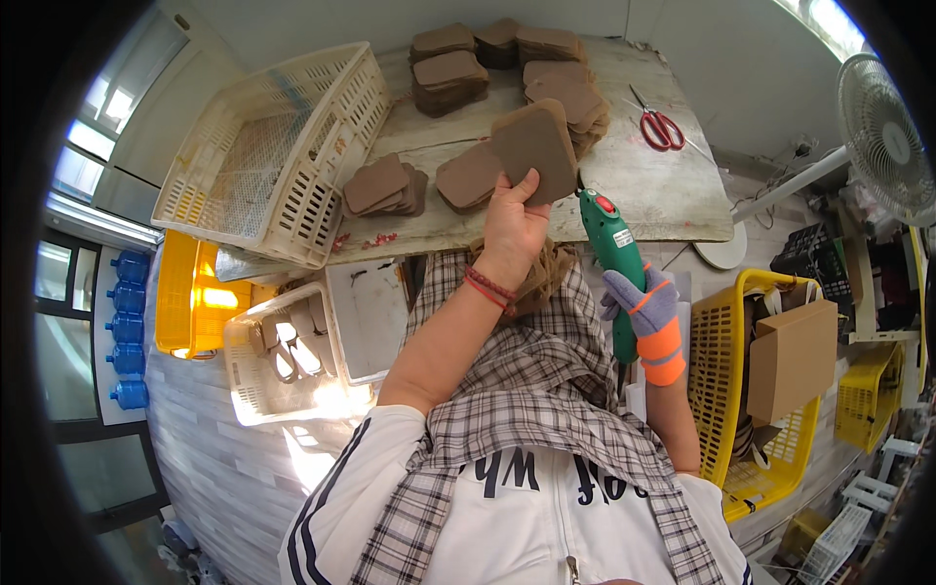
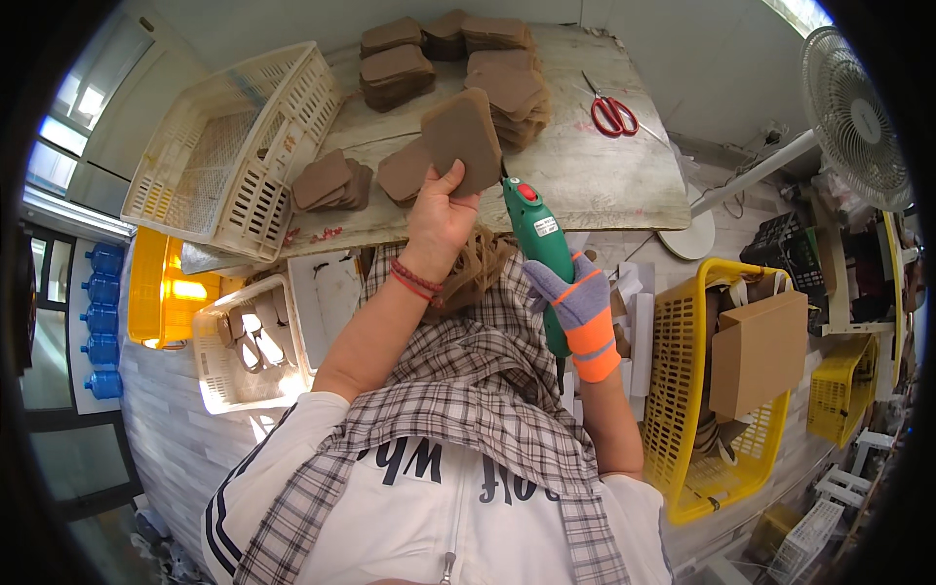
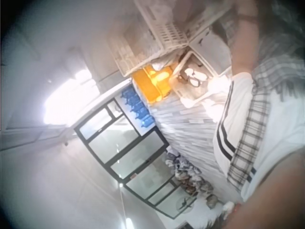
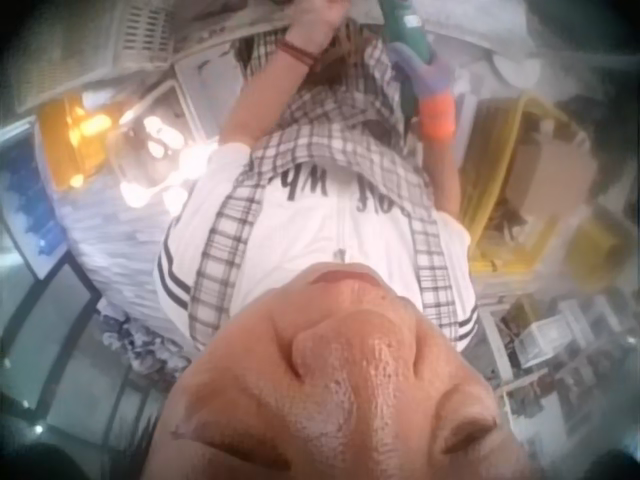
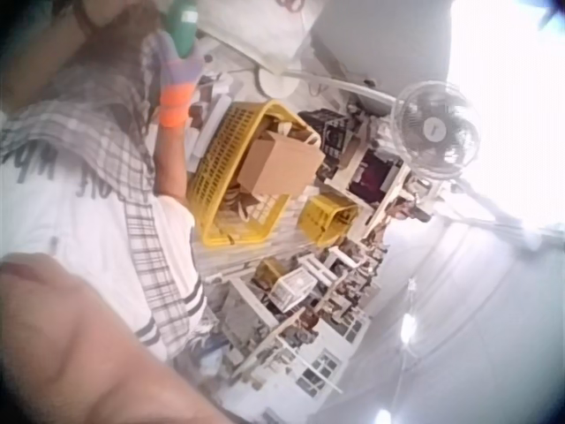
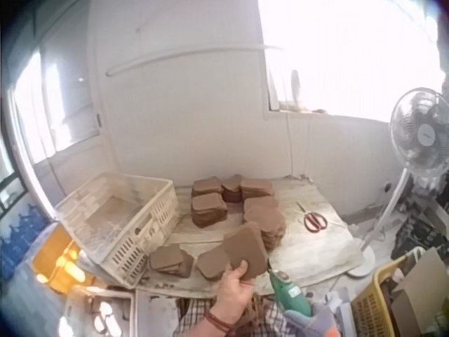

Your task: The person uses a rotary tool to trim the edges of brown cardboard pieces one by one. They pick each piece from a stack, run the tool along the edges, and place the trimmed piece into a white plastic basket. The process is repeated continuously throughout the clip.

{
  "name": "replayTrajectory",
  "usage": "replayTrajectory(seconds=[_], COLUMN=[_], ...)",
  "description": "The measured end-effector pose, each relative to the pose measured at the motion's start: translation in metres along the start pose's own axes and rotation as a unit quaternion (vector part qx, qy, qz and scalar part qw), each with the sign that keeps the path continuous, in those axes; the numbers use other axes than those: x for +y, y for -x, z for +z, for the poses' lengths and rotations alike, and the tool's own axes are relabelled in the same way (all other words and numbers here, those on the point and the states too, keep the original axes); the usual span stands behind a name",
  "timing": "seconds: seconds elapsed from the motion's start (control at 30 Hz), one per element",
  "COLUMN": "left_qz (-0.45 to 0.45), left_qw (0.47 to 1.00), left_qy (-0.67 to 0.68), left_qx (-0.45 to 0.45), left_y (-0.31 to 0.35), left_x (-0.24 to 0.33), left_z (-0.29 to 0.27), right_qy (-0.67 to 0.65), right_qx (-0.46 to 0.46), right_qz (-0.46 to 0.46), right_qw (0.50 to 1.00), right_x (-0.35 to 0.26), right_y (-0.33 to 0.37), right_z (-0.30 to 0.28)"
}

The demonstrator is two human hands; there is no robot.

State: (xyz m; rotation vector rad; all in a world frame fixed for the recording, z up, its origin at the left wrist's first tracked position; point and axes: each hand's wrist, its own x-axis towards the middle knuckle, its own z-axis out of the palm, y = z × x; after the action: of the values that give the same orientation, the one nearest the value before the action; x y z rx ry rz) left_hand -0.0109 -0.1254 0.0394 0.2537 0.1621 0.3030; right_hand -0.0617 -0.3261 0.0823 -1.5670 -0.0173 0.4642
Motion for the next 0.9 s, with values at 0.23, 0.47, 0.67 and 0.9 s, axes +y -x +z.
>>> replayTrajectory(seconds=[0.23,0.47,0.67,0.9], left_qz=[-0.021,-0.07,-0.094,-0.141], left_qw=[0.997,0.987,0.965,0.858], left_qy=[-0.07,-0.127,-0.224,-0.47], left_qx=[-0.031,-0.069,-0.095,-0.152], left_y=[0.02,0.03,0.033,0.025], left_x=[-0.01,-0.013,0.016,0.078], left_z=[0.0,-0.018,-0.02,-0.016], right_qy=[0.007,-0.006,0.036,0.126], right_qx=[0.022,0.034,0.003,-0.064], right_qz=[-0.022,-0.007,0.014,0.029], right_qw=[0.999,0.999,0.999,0.99], right_x=[-0.002,-0.001,-0.009,-0.006], right_y=[-0.001,-0.006,0.0,0.016], right_z=[-0.002,-0.011,-0.027,-0.041])
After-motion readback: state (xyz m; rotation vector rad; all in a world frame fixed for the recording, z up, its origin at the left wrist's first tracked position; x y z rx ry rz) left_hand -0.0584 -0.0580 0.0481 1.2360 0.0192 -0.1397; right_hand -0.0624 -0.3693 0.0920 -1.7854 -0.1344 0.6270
